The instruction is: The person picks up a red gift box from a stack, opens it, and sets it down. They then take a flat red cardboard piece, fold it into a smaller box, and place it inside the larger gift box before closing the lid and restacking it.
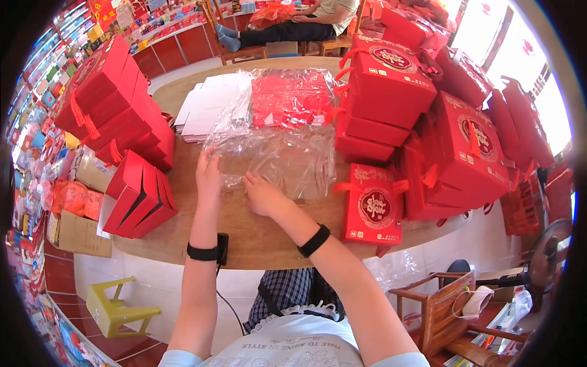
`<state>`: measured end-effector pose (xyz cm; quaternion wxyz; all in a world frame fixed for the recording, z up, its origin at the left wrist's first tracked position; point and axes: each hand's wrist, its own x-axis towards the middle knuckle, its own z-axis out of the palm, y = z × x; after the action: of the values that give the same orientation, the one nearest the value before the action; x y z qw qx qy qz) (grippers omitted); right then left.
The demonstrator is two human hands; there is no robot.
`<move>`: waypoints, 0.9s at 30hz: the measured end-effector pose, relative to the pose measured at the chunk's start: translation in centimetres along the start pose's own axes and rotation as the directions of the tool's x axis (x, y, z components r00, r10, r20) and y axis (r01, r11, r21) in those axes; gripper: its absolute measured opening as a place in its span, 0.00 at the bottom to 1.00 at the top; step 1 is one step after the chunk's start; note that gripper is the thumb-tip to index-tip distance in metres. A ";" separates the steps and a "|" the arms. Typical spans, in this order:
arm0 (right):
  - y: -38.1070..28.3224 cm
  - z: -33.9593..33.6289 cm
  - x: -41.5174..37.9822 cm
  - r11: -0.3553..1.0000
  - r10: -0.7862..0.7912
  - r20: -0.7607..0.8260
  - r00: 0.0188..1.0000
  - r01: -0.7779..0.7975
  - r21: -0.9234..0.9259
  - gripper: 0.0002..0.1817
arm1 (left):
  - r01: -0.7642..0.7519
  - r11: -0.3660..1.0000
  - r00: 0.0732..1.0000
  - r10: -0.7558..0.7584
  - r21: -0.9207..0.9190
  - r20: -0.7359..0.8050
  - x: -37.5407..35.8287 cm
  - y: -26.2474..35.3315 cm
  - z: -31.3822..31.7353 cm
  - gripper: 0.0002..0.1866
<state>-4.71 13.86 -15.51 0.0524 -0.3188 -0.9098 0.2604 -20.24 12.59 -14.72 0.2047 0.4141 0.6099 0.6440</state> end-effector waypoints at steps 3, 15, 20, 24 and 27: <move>-0.8 1.6 -1.8 0.998 -0.056 -0.096 0.994 0.054 -0.027 0.32 | -0.151 0.936 0.985 0.114 0.319 0.131 -3.0 3.6 -2.6 0.18; 11.2 -1.7 4.9 0.930 0.296 -0.591 0.750 -0.368 -0.001 0.31 | -0.525 0.503 0.742 -0.126 0.687 0.659 -1.9 4.0 9.2 0.30; 13.7 -3.7 6.0 0.812 0.557 -0.696 0.453 -0.471 0.344 0.41 | -0.247 0.573 0.899 -0.166 0.782 0.406 4.1 1.9 14.2 0.43; 14.7 -5.4 6.3 0.670 0.731 -0.558 0.392 -0.567 0.479 0.44 | -0.039 0.660 0.973 -0.144 0.750 0.178 6.9 -3.7 16.5 0.42; 15.5 -5.2 6.6 0.640 0.711 -0.641 0.289 -0.645 0.418 0.44 | -0.014 0.673 0.990 -0.097 0.740 0.107 7.1 -3.8 16.3 0.42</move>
<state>-0.03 30.40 -19.34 0.3270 -0.7476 -0.5626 0.1327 -12.52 28.76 -17.71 0.0759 0.4906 0.8116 0.3080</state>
